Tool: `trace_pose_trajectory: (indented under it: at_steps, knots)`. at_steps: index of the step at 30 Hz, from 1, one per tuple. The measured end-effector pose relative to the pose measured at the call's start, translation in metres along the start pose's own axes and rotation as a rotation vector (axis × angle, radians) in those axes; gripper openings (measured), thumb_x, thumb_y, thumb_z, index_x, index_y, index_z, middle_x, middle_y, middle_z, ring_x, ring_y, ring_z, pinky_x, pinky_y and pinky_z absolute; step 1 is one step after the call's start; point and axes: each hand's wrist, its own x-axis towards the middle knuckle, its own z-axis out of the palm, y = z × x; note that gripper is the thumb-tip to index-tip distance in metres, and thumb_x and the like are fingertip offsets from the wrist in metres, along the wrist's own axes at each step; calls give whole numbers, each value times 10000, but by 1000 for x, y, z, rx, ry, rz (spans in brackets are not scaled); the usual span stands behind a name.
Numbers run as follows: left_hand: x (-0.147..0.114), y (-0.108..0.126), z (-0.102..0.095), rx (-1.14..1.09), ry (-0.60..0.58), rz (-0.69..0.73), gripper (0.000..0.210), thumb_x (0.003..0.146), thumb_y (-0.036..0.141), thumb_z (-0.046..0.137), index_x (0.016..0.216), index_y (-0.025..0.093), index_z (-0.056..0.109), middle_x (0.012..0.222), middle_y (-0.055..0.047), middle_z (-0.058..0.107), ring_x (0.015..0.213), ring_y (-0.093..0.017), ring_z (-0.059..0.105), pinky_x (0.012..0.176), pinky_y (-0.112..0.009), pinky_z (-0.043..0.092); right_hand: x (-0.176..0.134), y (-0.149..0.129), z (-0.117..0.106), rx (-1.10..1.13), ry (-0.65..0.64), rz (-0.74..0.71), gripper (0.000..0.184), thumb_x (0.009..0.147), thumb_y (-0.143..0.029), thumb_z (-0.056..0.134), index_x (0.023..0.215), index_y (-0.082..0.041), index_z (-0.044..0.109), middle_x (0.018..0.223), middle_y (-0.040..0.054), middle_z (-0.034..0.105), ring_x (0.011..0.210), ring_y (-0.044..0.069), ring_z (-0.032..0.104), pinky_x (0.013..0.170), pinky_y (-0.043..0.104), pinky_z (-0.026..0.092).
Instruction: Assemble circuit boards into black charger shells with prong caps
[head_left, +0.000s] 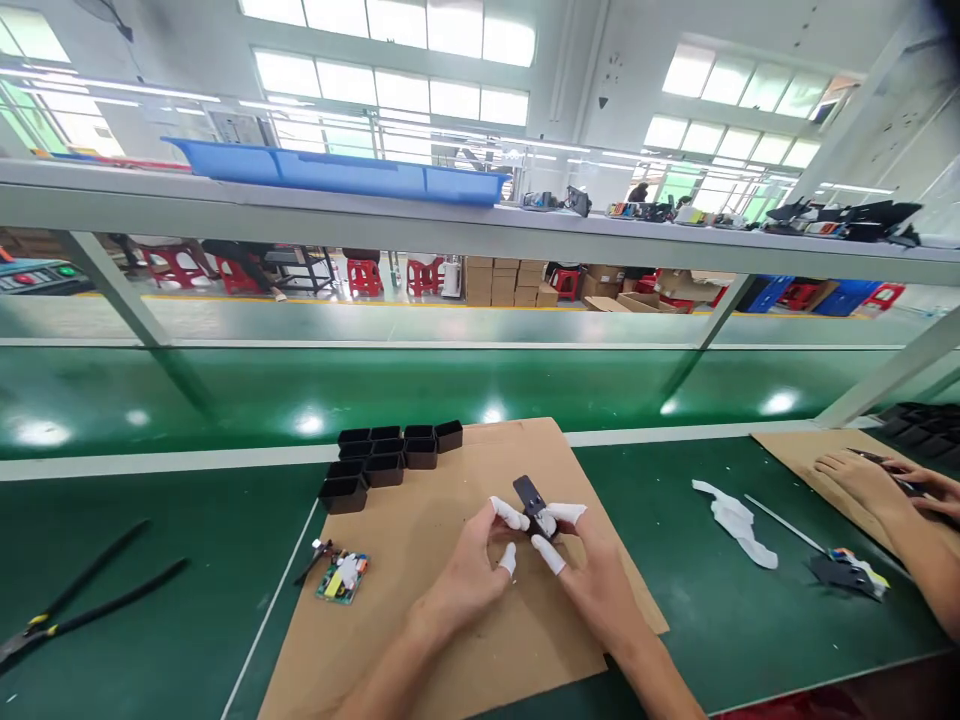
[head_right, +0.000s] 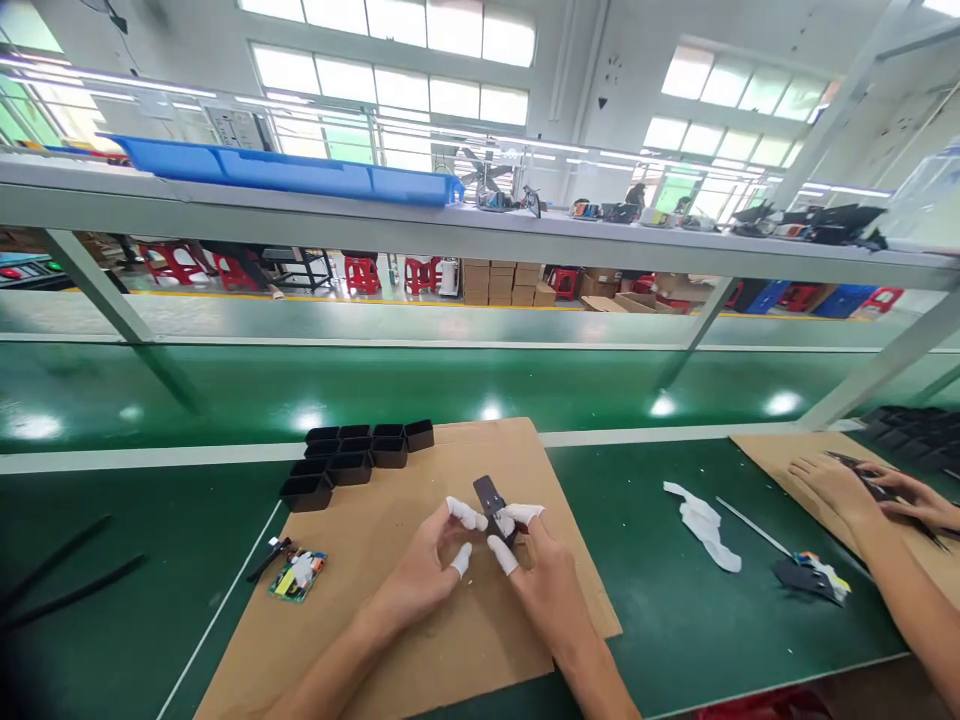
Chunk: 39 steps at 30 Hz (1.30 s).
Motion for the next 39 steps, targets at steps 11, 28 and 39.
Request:
trace_pose_trajectory:
  at_steps: [11, 28, 39]
  knots:
    - [5, 4, -14, 273, 205, 12, 79, 907, 184, 589, 954, 241, 615, 956, -35, 722, 912, -240, 683, 911, -430, 573, -32, 12, 13, -214, 159, -201, 304, 1071, -324, 624, 1283, -272, 836, 1294, 144, 806, 1151, 302, 828, 977, 400, 700]
    - [6, 3, -10, 364, 244, -40, 152, 1043, 377, 567, 969, 254, 617, 978, -27, 742, 922, -235, 704, 877, -397, 549, -89, -6, 5, -200, 111, -179, 380, 1079, -211, 635, 1391, -361, 791, 1357, 130, 769, 1173, 312, 820, 954, 371, 713]
    - [7, -6, -9, 395, 246, -43, 120, 1041, 351, 597, 981, 248, 618, 975, -31, 733, 919, -233, 701, 866, -393, 546, -114, -4, 5, -169, 191, -164, 464, 1064, -165, 651, 1449, -405, 750, 1334, 95, 780, 1121, 298, 833, 975, 376, 709]
